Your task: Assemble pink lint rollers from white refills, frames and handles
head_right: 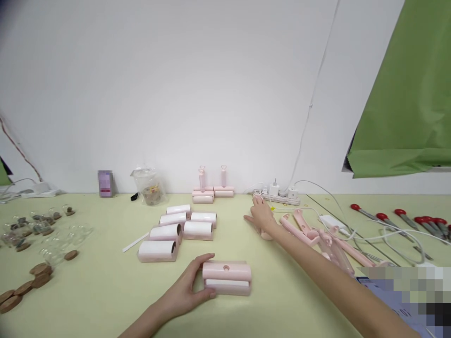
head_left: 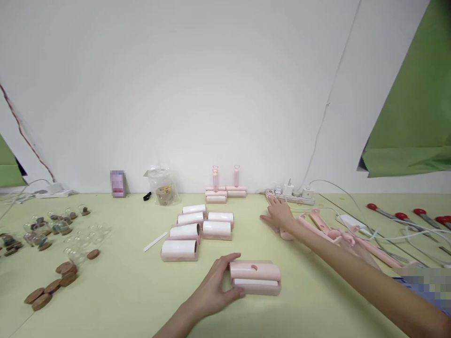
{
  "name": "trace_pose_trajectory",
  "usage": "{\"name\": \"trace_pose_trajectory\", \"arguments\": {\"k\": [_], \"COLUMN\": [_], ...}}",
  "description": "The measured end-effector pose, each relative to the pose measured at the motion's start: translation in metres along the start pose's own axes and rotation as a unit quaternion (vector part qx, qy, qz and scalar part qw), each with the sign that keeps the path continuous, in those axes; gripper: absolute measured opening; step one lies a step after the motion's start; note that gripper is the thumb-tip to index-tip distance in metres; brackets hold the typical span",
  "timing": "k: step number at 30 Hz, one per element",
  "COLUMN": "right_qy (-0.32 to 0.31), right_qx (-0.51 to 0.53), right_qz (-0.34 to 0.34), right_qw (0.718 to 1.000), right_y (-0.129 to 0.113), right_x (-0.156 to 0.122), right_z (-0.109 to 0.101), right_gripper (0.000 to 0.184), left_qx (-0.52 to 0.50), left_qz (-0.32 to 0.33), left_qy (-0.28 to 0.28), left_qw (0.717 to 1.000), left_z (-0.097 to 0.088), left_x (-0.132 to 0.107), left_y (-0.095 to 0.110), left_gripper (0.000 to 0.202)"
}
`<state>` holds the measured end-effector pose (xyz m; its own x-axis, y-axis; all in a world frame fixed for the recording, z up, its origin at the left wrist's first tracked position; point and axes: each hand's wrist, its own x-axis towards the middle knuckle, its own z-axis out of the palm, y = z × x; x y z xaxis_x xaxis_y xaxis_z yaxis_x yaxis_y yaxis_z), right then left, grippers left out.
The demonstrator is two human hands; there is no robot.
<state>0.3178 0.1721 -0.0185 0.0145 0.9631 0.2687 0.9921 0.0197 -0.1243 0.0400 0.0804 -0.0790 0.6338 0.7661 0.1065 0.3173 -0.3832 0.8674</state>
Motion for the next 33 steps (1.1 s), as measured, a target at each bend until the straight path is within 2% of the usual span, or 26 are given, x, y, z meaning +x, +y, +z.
{"name": "trace_pose_trajectory", "arguments": {"k": [3,6,12,14,16,21,25,30,33], "right_qy": [-0.032,-0.073,-0.11,-0.11,-0.105,-0.116,-0.127,-0.122,-0.153], "right_qx": [0.029,0.097,0.257,0.272,0.271,0.255,0.235,0.237,0.258], "right_qz": [0.012,0.011,-0.068,-0.09,-0.108,-0.13,-0.112,-0.074,-0.051], "right_qw": [0.999,0.993,0.958,0.952,0.951,0.951,0.957,0.961,0.953], "right_y": [0.0,-0.01,-0.051,-0.064,-0.073,-0.081,-0.085,-0.089,-0.089], "right_x": [0.0,-0.013,-0.068,-0.084,-0.094,-0.097,-0.1,-0.107,-0.102], "right_z": [0.003,-0.011,-0.057,-0.063,-0.064,-0.064,-0.069,-0.071,-0.069], "right_gripper": [0.027,0.02,0.008,0.002,0.004,0.009,0.027,0.029,0.027], "left_qx": [-0.014,-0.039,-0.027,-0.028,-0.028,-0.036,-0.033,0.057,0.095], "left_qz": [-0.01,-0.026,-0.024,-0.023,-0.022,-0.017,-0.03,-0.099,-0.104], "left_qy": [0.004,0.006,0.008,0.009,0.007,0.006,0.035,0.096,0.116], "left_qw": [1.0,0.999,0.999,0.999,0.999,0.999,0.998,0.989,0.983], "left_z": [0.001,0.002,0.002,0.002,0.001,0.001,0.006,0.023,0.029], "left_x": [0.0,0.001,0.002,0.002,0.002,0.002,0.001,-0.001,-0.001], "left_y": [-0.001,0.0,0.001,0.001,0.0,0.001,0.008,0.02,0.023], "left_gripper": [0.07,0.073,0.06,0.06,0.06,0.059,0.051,0.052,0.054]}}
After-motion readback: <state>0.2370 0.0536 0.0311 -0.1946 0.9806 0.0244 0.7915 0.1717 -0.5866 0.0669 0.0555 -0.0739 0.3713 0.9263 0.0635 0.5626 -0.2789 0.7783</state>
